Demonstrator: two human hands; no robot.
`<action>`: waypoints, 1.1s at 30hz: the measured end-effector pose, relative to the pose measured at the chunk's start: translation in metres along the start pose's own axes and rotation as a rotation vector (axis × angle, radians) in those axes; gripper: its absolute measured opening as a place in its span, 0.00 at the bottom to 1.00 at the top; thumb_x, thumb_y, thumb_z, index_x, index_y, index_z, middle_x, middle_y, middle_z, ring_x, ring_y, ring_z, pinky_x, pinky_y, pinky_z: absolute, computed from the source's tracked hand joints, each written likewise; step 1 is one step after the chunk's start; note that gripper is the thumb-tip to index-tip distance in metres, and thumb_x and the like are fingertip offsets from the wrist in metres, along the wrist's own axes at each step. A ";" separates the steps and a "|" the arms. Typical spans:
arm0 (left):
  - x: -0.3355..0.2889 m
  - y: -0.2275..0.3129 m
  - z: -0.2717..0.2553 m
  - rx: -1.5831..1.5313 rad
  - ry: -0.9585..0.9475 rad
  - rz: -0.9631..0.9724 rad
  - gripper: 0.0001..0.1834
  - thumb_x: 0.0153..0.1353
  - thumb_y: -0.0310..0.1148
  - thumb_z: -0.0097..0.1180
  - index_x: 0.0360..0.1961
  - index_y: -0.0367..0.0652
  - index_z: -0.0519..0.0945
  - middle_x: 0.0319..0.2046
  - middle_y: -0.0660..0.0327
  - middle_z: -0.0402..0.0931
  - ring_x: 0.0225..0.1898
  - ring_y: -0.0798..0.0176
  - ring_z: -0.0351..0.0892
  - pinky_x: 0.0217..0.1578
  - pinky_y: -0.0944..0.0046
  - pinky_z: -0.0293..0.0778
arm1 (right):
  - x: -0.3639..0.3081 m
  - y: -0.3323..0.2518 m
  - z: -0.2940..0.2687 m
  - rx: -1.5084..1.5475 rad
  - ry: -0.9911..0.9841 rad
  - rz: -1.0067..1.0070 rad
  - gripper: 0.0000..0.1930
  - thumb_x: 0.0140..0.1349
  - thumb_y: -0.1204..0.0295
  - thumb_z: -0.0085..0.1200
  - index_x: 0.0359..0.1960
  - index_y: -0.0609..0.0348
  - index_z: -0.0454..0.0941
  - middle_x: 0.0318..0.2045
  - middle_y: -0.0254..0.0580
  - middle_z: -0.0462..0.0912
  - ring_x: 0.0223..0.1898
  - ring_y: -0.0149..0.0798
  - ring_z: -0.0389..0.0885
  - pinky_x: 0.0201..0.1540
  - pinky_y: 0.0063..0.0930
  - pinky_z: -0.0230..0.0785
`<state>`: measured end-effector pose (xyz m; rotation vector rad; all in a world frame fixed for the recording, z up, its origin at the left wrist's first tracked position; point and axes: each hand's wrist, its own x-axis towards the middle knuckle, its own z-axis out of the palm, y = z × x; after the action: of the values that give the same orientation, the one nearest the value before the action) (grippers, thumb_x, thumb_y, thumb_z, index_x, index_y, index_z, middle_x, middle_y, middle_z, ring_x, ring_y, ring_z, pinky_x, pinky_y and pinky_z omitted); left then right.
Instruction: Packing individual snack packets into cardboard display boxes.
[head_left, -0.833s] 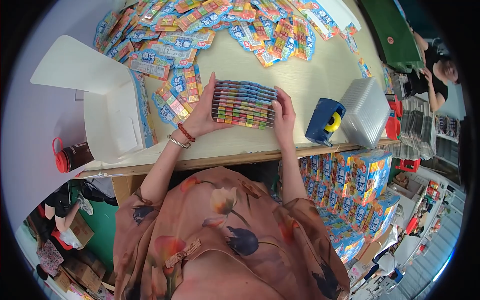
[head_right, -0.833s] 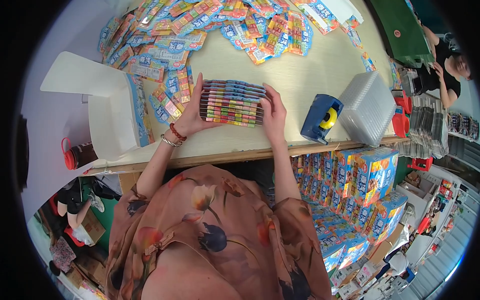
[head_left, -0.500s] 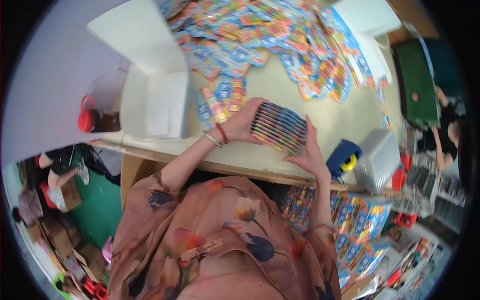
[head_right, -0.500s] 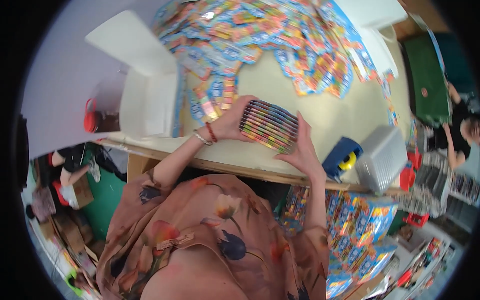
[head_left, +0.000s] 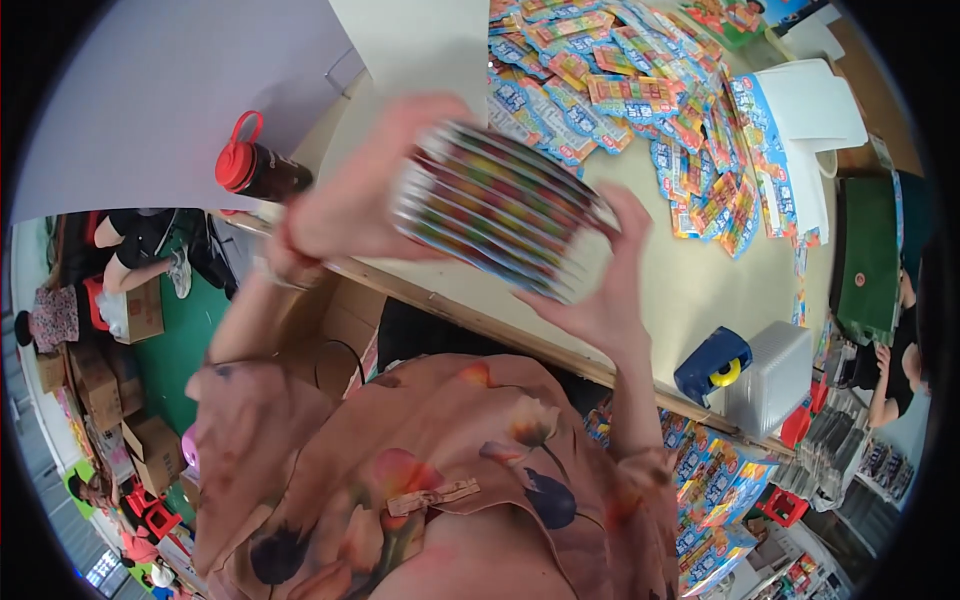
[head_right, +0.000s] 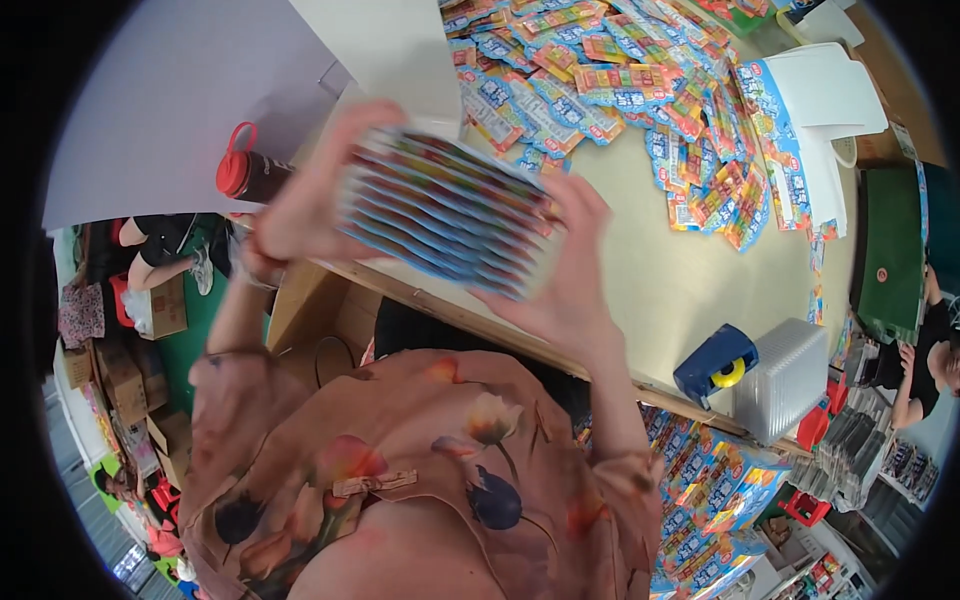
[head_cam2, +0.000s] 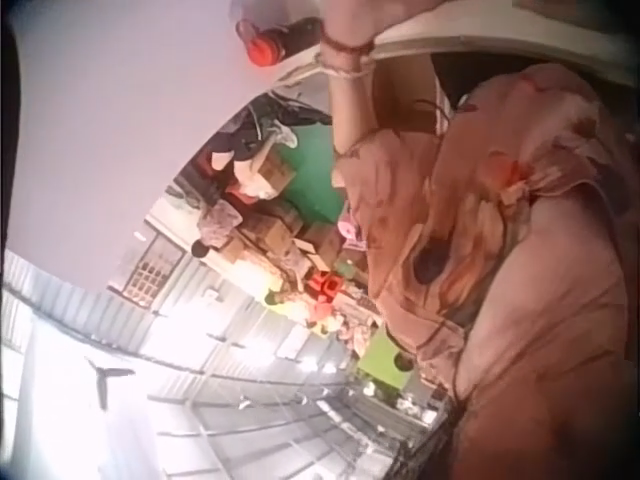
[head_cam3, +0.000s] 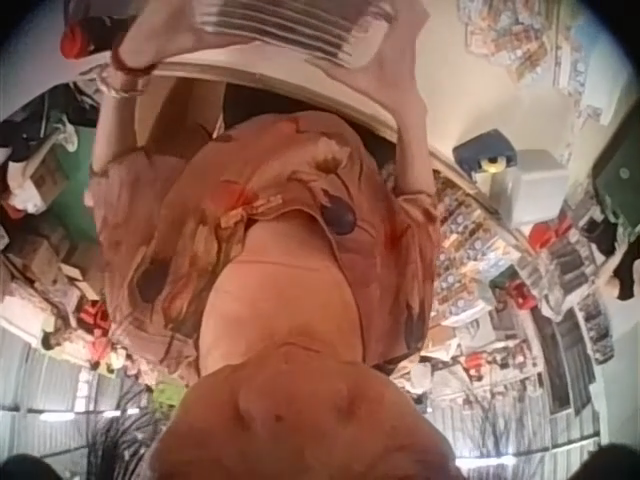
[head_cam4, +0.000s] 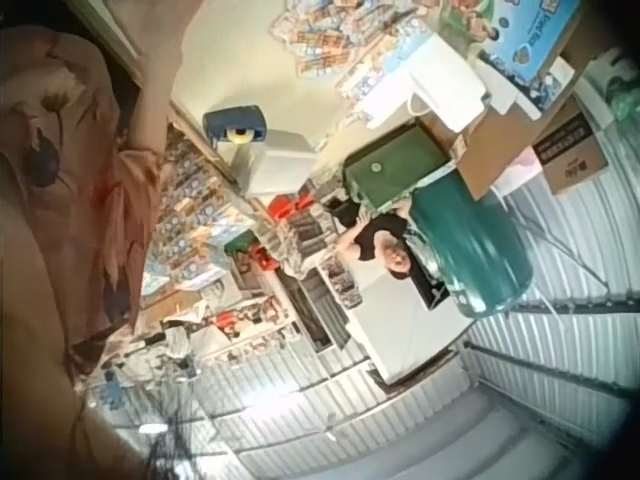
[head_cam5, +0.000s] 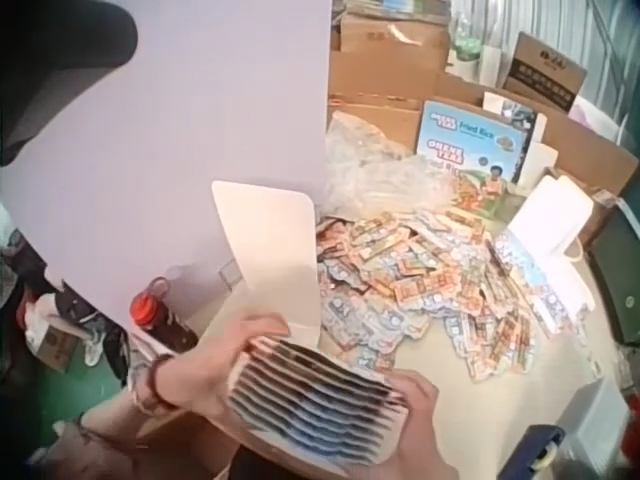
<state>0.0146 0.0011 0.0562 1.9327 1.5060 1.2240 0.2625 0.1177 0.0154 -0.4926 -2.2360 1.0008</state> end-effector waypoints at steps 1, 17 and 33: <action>-0.002 0.006 -0.031 0.230 -0.019 0.018 0.54 0.32 0.34 0.79 0.62 0.41 0.60 0.55 0.54 0.63 0.58 0.54 0.67 0.56 0.59 0.67 | 0.022 -0.011 0.017 0.009 -0.011 -0.072 0.53 0.35 0.61 0.75 0.62 0.61 0.54 0.57 0.54 0.59 0.61 0.53 0.59 0.61 0.41 0.59; -0.055 -0.077 -0.029 -0.114 -0.114 -0.491 0.56 0.33 0.35 0.80 0.61 0.35 0.55 0.51 0.51 0.66 0.55 0.59 0.70 0.56 0.62 0.69 | 0.054 0.008 0.075 -0.474 -0.317 -0.142 0.55 0.41 0.47 0.69 0.67 0.57 0.50 0.59 0.50 0.62 0.63 0.53 0.61 0.67 0.62 0.37; -0.067 -0.085 -0.011 0.411 -0.277 -0.306 0.68 0.38 0.60 0.72 0.69 0.33 0.44 0.56 0.41 0.61 0.58 0.43 0.65 0.58 0.56 0.66 | 0.057 0.011 0.078 -0.539 -0.473 -0.396 0.04 0.51 0.77 0.56 0.26 0.52 0.75 0.24 0.31 0.77 0.40 0.35 0.75 0.62 0.48 0.51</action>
<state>-0.0452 -0.0339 -0.0277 1.9137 1.9147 0.5218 0.1686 0.1155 -0.0102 -0.0110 -2.8861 0.3163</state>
